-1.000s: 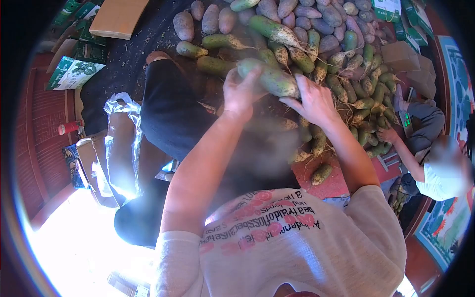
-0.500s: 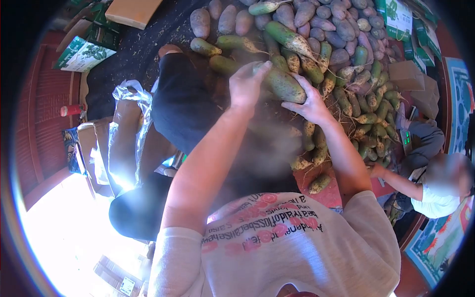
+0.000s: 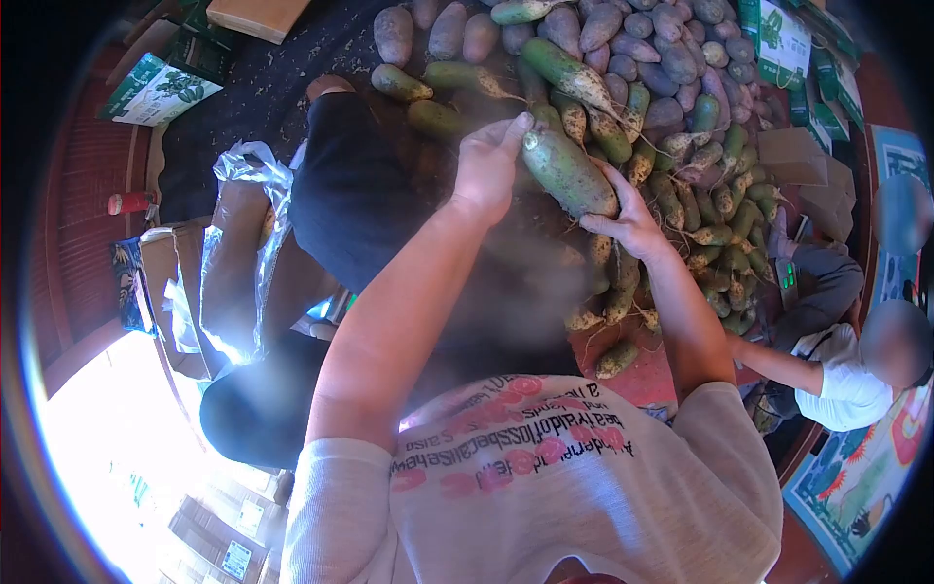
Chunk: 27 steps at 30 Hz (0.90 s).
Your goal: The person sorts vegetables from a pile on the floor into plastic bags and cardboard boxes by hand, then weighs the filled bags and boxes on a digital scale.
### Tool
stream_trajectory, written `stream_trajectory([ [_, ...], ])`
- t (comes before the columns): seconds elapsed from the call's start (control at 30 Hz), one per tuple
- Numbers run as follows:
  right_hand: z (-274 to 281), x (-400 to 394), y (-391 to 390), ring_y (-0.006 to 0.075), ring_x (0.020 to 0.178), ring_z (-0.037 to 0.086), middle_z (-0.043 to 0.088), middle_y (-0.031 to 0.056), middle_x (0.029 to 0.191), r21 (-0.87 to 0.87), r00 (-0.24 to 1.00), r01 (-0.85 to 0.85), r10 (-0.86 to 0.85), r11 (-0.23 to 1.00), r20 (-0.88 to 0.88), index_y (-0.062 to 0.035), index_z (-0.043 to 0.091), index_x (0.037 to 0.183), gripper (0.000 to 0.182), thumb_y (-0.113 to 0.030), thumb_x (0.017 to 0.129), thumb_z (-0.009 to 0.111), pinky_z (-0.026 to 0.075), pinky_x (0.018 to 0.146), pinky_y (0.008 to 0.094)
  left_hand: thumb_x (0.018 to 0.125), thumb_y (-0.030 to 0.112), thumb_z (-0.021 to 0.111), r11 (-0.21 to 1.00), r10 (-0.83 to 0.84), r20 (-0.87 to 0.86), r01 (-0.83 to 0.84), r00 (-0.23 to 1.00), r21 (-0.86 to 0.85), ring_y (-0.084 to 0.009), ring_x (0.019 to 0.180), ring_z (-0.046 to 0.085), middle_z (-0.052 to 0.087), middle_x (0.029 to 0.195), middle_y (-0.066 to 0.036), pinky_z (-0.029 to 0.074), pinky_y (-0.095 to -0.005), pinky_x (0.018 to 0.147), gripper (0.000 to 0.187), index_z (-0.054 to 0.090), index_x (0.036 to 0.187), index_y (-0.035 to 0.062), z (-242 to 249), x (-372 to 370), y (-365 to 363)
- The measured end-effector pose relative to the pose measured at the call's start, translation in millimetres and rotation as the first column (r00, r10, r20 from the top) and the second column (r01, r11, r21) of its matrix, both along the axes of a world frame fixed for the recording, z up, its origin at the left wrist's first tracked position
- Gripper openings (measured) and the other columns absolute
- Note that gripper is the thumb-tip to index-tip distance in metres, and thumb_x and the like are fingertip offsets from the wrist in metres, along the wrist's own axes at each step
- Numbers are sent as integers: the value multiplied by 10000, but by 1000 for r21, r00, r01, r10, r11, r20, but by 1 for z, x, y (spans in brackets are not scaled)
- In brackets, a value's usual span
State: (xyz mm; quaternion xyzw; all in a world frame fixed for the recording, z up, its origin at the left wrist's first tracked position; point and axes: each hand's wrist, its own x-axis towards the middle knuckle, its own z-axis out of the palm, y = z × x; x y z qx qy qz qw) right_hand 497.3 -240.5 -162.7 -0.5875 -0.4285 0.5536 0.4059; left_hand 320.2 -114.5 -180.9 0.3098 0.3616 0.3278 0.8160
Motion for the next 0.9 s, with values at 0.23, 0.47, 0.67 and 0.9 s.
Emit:
stream_trajectory([
  [0.23,5,0,-7,174,1056,523,526,117,1175,-261,780,89,-231,961,-582,-67,328,1370,767,-158,731,742,464,812,277,884,122,588,995,-6,412,47,911,-89,-196,1131,483,509,1227,-96,360,-363,1011,432,441,1276,14,38,0,-8],
  [0.47,10,-19,-2,177,1103,499,509,103,1218,147,969,137,-163,980,185,-45,362,1346,736,-168,736,755,407,935,307,825,37,612,985,-100,265,57,959,164,-215,1150,473,525,1216,-79,364,-414,1009,438,485,1244,49,26,-1,-4],
  [0.67,21,-28,0,175,1116,490,514,99,1220,123,977,148,-164,981,138,-19,382,1326,747,-136,707,782,375,980,317,800,35,630,986,-29,190,-3,981,164,-159,1040,514,572,1096,-47,416,-327,922,331,572,1126,45,20,1,-5],
  [0.9,26,-9,0,194,1150,470,491,111,1239,16,952,-37,30,999,305,-18,339,1351,774,-166,728,774,392,966,317,874,201,614,991,130,140,-129,982,-16,-160,995,536,596,1058,-12,448,-394,831,227,589,1080,111,-4,5,-9],
])
